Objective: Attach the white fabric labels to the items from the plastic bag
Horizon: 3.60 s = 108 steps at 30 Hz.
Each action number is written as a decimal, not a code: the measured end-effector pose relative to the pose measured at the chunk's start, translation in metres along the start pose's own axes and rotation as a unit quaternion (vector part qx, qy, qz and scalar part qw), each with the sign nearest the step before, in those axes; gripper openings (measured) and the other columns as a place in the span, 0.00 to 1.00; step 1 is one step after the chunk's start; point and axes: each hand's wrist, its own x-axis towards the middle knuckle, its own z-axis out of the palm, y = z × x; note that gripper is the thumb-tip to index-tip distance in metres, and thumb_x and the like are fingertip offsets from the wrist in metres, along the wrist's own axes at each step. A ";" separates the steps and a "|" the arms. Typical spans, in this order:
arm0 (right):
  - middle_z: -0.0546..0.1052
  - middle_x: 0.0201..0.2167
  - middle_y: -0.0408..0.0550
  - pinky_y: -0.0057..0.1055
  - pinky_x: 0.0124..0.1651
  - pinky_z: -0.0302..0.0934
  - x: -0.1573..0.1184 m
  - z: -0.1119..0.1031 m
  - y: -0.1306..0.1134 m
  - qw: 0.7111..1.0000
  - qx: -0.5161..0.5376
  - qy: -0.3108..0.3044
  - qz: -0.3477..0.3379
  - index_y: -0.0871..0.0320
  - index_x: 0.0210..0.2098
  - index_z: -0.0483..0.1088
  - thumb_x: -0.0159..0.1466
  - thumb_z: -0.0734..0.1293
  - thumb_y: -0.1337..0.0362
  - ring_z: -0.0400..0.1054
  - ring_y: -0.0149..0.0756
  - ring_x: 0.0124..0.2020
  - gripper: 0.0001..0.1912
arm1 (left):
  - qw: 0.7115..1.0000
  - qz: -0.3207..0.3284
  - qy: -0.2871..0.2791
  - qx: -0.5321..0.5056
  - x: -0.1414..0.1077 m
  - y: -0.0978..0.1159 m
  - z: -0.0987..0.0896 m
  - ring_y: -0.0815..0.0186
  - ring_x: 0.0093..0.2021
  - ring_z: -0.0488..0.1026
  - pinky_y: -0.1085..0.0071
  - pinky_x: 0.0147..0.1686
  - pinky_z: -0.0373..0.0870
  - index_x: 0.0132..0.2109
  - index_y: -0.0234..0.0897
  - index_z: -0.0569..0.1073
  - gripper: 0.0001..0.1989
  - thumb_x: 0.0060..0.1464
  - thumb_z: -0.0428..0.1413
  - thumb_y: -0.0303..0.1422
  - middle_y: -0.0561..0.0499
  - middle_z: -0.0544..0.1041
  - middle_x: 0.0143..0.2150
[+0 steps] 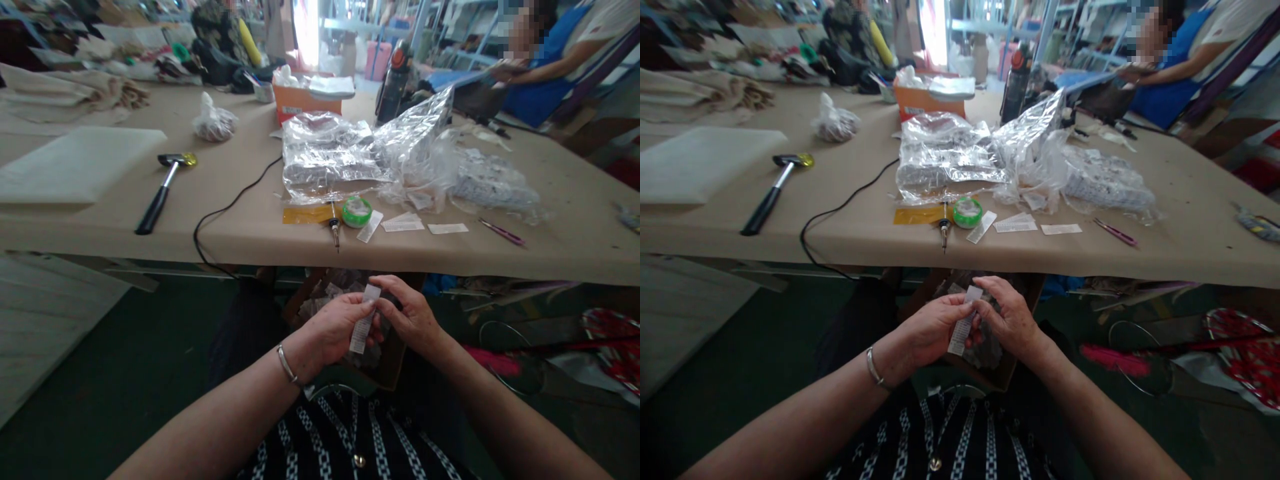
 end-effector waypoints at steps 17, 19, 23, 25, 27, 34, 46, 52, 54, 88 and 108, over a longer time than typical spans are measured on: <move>0.72 0.47 0.51 0.38 0.52 0.60 -0.001 0.008 -0.002 1.000 -0.004 -0.010 0.018 0.56 0.49 0.68 0.65 0.61 0.63 0.66 0.41 0.49 0.14 | 1.000 0.010 0.008 -0.021 0.003 -0.006 -0.006 0.68 0.22 0.69 0.75 0.22 0.63 0.33 0.31 0.69 0.10 0.50 0.59 0.34 0.51 0.68 0.26; 0.72 0.46 0.51 0.38 0.51 0.60 -0.001 0.009 -0.002 0.998 0.036 -0.008 0.059 0.55 0.53 0.65 0.64 0.62 0.61 0.67 0.41 0.47 0.17 | 1.000 0.011 0.003 -0.024 0.002 -0.005 -0.007 0.69 0.22 0.69 0.75 0.22 0.63 0.33 0.31 0.69 0.10 0.51 0.59 0.35 0.52 0.68 0.26; 0.74 0.37 0.46 0.30 0.40 0.64 0.004 0.012 0.001 0.970 0.191 0.015 0.149 0.56 0.47 0.66 0.62 0.65 0.59 0.69 0.35 0.37 0.14 | 1.000 0.025 0.010 -0.016 0.003 -0.005 -0.008 0.69 0.22 0.69 0.75 0.22 0.62 0.34 0.32 0.69 0.12 0.50 0.59 0.37 0.52 0.68 0.26; 0.72 0.31 0.43 0.25 0.34 0.63 0.007 0.015 0.002 0.955 0.234 0.021 0.181 0.58 0.37 0.68 0.60 0.67 0.58 0.68 0.31 0.31 0.10 | 0.999 0.035 0.017 -0.006 0.003 -0.005 -0.009 0.69 0.22 0.68 0.75 0.22 0.62 0.34 0.32 0.68 0.11 0.51 0.58 0.36 0.52 0.68 0.26; 0.71 0.26 0.42 0.24 0.28 0.62 0.010 0.017 0.003 0.944 0.254 0.012 0.208 0.59 0.32 0.68 0.59 0.68 0.58 0.66 0.28 0.25 0.10 | 0.999 0.045 0.024 0.001 0.004 -0.006 -0.009 0.70 0.21 0.68 0.76 0.21 0.62 0.33 0.32 0.68 0.09 0.52 0.56 0.35 0.52 0.67 0.25; 0.70 0.16 0.39 0.25 0.16 0.60 0.016 0.031 -0.004 0.911 0.328 0.008 0.251 0.59 0.30 0.65 0.58 0.68 0.56 0.63 0.30 0.13 0.12 | 0.995 0.084 0.058 0.018 0.006 -0.008 -0.012 0.72 0.20 0.66 0.77 0.20 0.60 0.32 0.32 0.67 0.10 0.51 0.57 0.35 0.53 0.67 0.24; 0.70 0.16 0.39 0.25 0.17 0.60 0.035 0.049 0.001 0.896 0.362 0.004 0.258 0.58 0.30 0.64 0.58 0.68 0.59 0.63 0.29 0.14 0.10 | 0.981 0.147 0.121 0.035 0.006 -0.001 -0.021 0.72 0.20 0.64 0.77 0.20 0.57 0.32 0.33 0.67 0.15 0.47 0.59 0.41 0.55 0.66 0.22; 0.68 0.15 0.38 0.24 0.16 0.56 0.048 0.053 0.000 0.907 0.340 0.003 0.248 0.58 0.27 0.64 0.57 0.67 0.59 0.60 0.28 0.13 0.10 | 0.975 0.169 0.135 0.059 0.007 0.006 -0.025 0.72 0.22 0.63 0.76 0.23 0.57 0.31 0.32 0.68 0.15 0.47 0.59 0.41 0.52 0.68 0.23; 0.69 0.17 0.39 0.25 0.18 0.58 0.054 0.052 -0.001 0.917 0.322 0.008 0.238 0.59 0.27 0.66 0.56 0.67 0.59 0.62 0.29 0.15 0.10 | 0.967 0.192 0.147 0.082 0.008 0.010 -0.027 0.72 0.24 0.62 0.76 0.24 0.57 0.31 0.31 0.70 0.13 0.49 0.57 0.39 0.52 0.68 0.24; 0.66 0.22 0.40 0.25 0.28 0.54 0.086 0.054 0.012 0.989 0.098 0.078 0.076 0.59 0.28 0.66 0.59 0.62 0.62 0.59 0.29 0.24 0.07 | 0.796 0.359 0.297 0.387 0.021 0.050 -0.050 0.71 0.27 0.67 0.78 0.30 0.61 0.30 0.33 0.75 0.08 0.54 0.53 0.30 0.55 0.73 0.25; 0.74 0.42 0.53 0.41 0.50 0.61 0.078 0.002 0.022 0.952 -0.275 0.078 -0.109 0.60 0.47 0.69 0.65 0.62 0.62 0.66 0.45 0.46 0.13 | 0.828 0.293 0.297 0.375 0.015 0.030 -0.060 0.66 0.34 0.72 0.75 0.37 0.65 0.36 0.35 0.77 0.08 0.54 0.54 0.32 0.50 0.78 0.33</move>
